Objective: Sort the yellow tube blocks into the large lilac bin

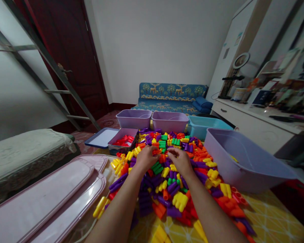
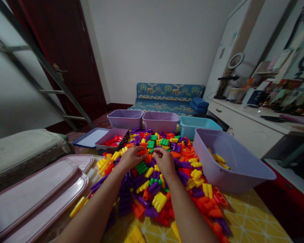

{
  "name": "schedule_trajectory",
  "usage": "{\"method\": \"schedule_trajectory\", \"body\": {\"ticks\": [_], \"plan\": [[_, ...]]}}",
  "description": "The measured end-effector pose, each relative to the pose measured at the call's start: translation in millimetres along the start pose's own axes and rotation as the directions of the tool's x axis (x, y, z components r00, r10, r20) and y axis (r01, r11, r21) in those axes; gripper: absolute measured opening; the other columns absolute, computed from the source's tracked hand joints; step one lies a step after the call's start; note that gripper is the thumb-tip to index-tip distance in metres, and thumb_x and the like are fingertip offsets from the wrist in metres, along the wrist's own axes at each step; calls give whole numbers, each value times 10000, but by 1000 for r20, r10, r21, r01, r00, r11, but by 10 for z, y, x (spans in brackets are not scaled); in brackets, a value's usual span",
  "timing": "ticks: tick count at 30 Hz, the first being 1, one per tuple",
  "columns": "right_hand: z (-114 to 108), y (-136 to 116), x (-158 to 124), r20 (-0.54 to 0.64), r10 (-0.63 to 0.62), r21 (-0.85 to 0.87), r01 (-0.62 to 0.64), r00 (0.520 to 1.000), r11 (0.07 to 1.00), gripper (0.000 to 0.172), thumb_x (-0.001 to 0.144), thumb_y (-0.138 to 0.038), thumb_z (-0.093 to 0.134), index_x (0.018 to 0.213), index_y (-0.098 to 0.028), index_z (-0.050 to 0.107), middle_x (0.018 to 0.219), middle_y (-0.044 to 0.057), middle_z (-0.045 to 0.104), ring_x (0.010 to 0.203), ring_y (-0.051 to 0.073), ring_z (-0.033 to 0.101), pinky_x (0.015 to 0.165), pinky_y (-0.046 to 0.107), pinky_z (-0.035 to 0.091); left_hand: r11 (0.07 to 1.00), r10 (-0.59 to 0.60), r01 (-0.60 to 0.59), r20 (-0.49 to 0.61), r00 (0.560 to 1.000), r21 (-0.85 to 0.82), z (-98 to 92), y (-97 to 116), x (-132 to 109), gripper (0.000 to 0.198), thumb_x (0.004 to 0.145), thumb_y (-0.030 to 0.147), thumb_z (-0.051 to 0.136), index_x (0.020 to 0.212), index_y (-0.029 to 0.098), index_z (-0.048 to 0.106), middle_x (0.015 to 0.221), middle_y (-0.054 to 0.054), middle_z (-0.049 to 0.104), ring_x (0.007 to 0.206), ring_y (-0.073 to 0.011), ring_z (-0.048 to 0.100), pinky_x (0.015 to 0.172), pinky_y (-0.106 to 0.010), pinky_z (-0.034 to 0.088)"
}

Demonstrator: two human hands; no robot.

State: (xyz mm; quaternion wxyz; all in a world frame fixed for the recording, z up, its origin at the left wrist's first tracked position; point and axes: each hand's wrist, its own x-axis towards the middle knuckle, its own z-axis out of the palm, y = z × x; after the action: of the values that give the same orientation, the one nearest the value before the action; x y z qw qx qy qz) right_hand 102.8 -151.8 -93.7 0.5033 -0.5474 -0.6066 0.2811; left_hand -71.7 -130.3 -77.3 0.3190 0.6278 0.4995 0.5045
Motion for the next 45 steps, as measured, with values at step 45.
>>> {"method": "schedule_trajectory", "body": {"ticks": [45], "plan": [[-2,-92,-16,-97,-31,136,44,995,990,327,762,-437,619,937,-167,676,873,87,727,770,233,677,706,350,544,630,-333,388,217,918,-673,121,59,40,423,526,268,870,833,121,618,606,24,626,487,-79,587,498,-190,508]]}}
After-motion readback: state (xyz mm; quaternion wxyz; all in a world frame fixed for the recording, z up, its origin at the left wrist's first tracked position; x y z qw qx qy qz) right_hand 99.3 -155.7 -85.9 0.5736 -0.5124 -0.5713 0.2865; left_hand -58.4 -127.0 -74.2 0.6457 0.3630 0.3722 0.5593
